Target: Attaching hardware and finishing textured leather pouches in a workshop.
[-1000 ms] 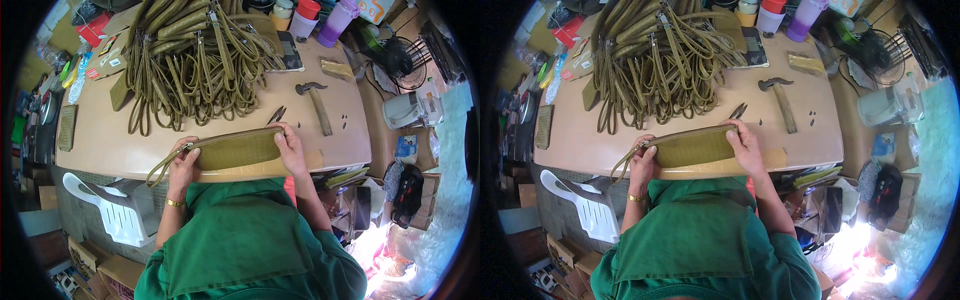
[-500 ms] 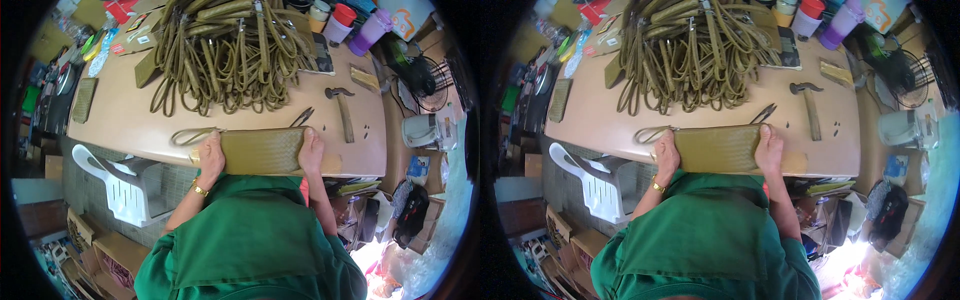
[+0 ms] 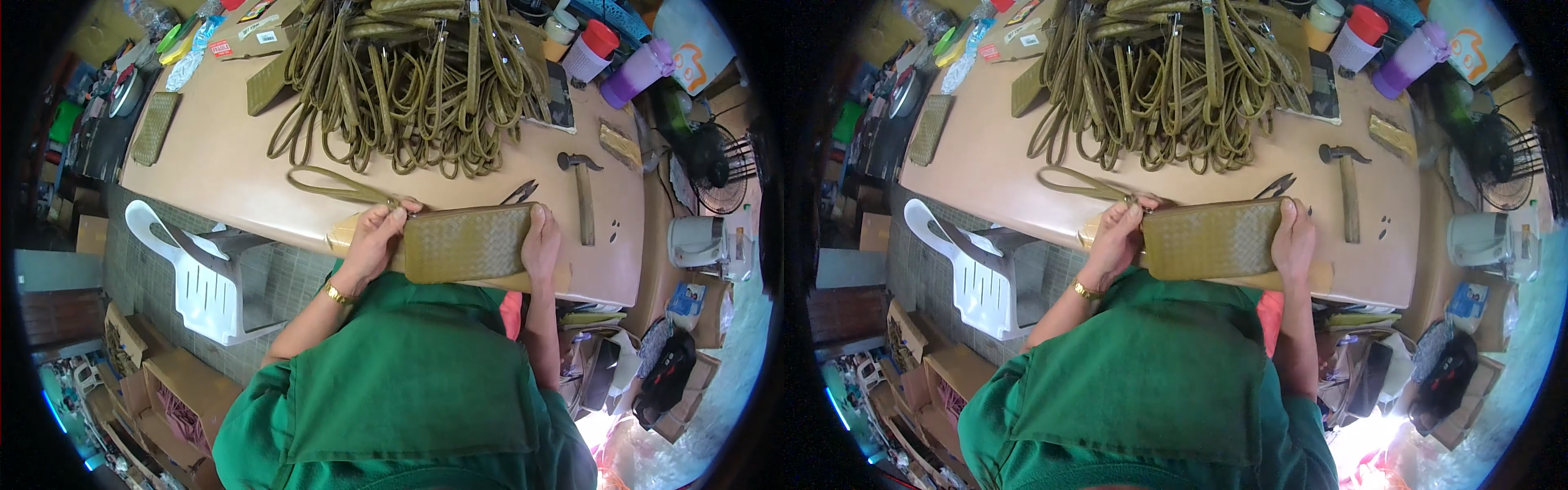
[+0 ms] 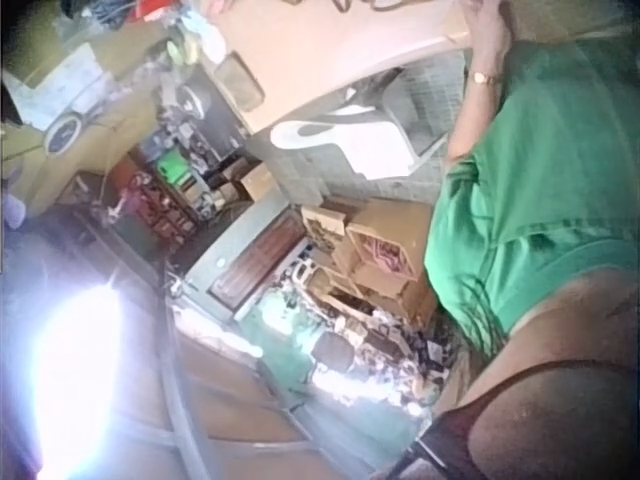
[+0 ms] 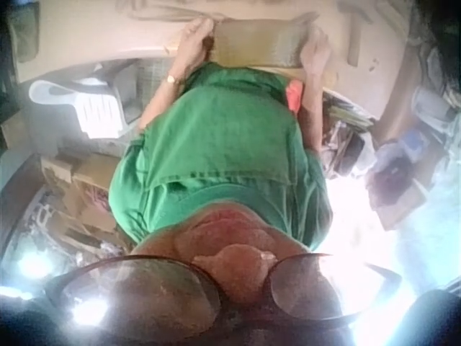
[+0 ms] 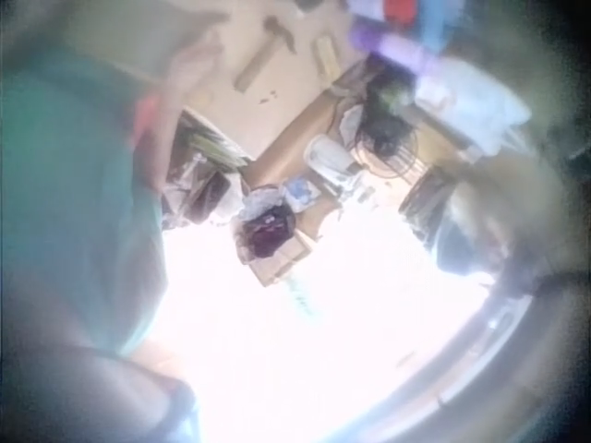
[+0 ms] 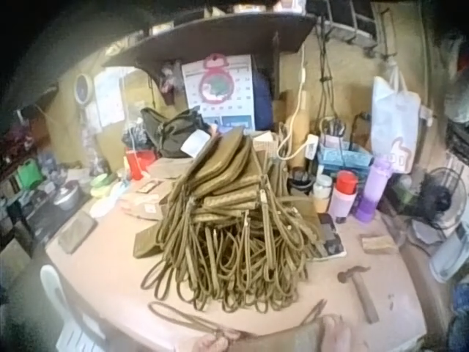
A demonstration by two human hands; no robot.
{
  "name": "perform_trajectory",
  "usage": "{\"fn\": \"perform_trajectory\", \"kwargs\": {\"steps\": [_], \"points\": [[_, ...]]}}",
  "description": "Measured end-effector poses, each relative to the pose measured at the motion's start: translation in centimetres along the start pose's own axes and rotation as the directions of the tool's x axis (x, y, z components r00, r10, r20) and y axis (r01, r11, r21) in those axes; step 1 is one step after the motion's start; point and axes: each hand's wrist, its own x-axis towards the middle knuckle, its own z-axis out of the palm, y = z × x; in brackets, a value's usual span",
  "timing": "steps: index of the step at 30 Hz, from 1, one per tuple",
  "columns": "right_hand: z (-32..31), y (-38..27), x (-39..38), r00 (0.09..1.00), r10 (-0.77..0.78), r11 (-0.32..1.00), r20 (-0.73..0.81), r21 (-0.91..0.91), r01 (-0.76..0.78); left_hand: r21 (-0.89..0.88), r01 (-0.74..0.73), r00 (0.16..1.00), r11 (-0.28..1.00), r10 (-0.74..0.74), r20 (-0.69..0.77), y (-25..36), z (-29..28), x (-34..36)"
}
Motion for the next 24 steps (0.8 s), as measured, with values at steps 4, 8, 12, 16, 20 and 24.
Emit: {"fn": "perform_trajectory", "kwargs": {"steps": [4, 8, 12, 16, 20, 24], "points": [[-0.6, -0.7, 0.8, 0.995, 0.03, 0.999, 0.1, -0.018, -0.028, -0.134, 0.03, 0.994, 0.991, -0.044, -0.097, -0.1, 0.5, 0.6], [-1.1, 0.4, 2.2, 0.965, 0.202, 0.979, 0.164, 0.004, -0.206, 0.008, 0.104, 0.994, 0.995, -0.104, 0.039, 0.4, 0.5, 0.1], [-1.1, 1.3, 1.2, 0.996, -0.001, 0.875, 0.085, 0.482, -0.04, 0.08, 0.204, 0.979, 0.976, -0.205, 0.004, 1.1, 1.5, -0.7], [-5.2, -3.0, -0.6, 0.841, -0.446, 0.401, 0.306, 0.908, -0.118, 0.447, -0.175, 0.927, 0.877, 0.301, -0.226, 1.0, -1.1, -1.0], [-6.2, -3.1, -2.2, 0.912, -0.2, 0.588, 0.358, 0.788, -0.181, 0.206, -0.401, 0.859, 0.892, 0.445, -0.252, 4.9, 0.7, -1.2], [-5.0, -3.9, -2.4, 0.918, -0.374, 0.865, 0.132, 0.407, 0.294, 0.426, -0.379, 0.924, 0.822, 0.312, 0.22, 6.7, 2.1, -2.4]]}}
